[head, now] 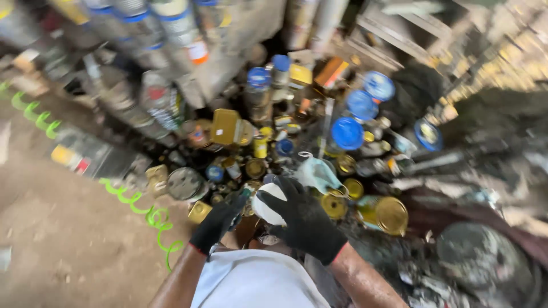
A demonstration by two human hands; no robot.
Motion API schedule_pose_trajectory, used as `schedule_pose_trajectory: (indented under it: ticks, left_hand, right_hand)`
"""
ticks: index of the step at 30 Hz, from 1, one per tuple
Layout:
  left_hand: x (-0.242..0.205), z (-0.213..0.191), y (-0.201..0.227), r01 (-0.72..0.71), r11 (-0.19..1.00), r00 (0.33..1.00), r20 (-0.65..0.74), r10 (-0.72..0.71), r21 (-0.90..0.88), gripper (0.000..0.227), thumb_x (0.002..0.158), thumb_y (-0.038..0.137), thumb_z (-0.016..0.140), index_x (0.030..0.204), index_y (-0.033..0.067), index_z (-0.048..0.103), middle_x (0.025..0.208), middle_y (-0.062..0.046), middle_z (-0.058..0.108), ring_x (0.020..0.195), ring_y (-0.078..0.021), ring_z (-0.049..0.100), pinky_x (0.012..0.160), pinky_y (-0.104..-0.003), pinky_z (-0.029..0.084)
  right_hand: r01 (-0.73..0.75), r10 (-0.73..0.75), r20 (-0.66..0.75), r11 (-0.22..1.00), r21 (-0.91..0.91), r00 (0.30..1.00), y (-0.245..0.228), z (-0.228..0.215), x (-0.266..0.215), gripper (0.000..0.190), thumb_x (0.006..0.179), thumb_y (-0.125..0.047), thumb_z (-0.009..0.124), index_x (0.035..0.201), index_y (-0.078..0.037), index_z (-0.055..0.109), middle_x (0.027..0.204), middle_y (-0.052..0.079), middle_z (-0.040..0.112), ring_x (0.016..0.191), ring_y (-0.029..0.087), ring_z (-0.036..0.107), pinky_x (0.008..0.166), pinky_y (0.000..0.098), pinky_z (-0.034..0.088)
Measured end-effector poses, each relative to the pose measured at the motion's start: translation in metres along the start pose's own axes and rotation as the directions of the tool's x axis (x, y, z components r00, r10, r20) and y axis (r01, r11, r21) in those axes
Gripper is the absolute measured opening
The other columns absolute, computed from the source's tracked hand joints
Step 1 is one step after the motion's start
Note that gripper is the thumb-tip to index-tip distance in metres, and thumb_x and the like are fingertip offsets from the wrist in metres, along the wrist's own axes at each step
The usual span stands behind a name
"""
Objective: The person cleans a paint sprayer using a light blue cloth. They then pour a clear liquid from a white cup into the sprayer's container and place the lid back on.
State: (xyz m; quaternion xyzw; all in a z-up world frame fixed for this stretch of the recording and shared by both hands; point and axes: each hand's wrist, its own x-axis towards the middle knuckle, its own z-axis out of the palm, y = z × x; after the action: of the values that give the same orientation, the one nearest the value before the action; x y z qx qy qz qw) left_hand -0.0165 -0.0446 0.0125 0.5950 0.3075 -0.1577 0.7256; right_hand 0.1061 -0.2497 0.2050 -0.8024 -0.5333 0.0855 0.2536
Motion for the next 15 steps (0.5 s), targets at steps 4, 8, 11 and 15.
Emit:
schedule_pose_trajectory:
  ticks: [4,8,11,15]
  left_hand:
    - [-0.041,-0.021,0.015,-0.116,0.986,0.991,-0.078,0.107,-0.122,0.044,0.094,0.051,0.062,0.124,0.0199,0.068,0.072,0.009,0.052,0.058,-0.0051,0.04,0.05,-0.026,0.032]
    - [-0.048,-0.073,-0.048,-0.391,0.917,0.919,-0.09,0.384,-0.076,0.057,0.103,0.052,0.065,0.144,0.013,0.062,0.104,0.013,0.071,0.079,0.0016,0.053,0.067,-0.019,0.048]
    - [-0.115,-0.106,-0.004,-0.179,0.972,0.982,-0.086,0.167,-0.153,0.06,0.095,0.054,0.062,0.142,0.0177,0.063,0.074,0.009,0.055,0.058,-0.0025,0.039,0.05,-0.022,0.033]
    - [-0.169,-0.174,-0.016,-0.155,0.975,0.984,-0.108,0.139,-0.156,0.057,0.092,0.052,0.062,0.142,0.0247,0.057,0.064,0.007,0.048,0.052,-0.0042,0.038,0.045,-0.024,0.029]
  right_hand:
    - [0.05,-0.059,0.195,0.997,0.052,0.979,-0.021,0.024,0.039,0.085,0.065,-0.023,0.086,0.144,-0.019,0.056,0.153,0.024,0.044,0.136,0.047,0.046,0.107,0.0533,0.041]
    - [0.181,-0.193,0.246,0.981,0.069,0.95,-0.057,0.046,0.07,0.082,0.063,-0.019,0.086,0.14,-0.021,0.059,0.15,0.023,0.047,0.137,0.046,0.045,0.105,0.052,0.045]
    - [0.285,-0.307,0.316,0.952,0.115,0.898,-0.097,0.059,0.096,0.084,0.06,-0.015,0.087,0.139,-0.021,0.061,0.149,0.026,0.046,0.136,0.048,0.045,0.102,0.0518,0.047]
    - [0.45,-0.464,0.332,0.885,0.124,0.821,-0.163,0.09,0.133,0.076,0.064,-0.016,0.088,0.135,-0.024,0.064,0.144,0.023,0.052,0.131,0.046,0.05,0.102,0.0501,0.049]
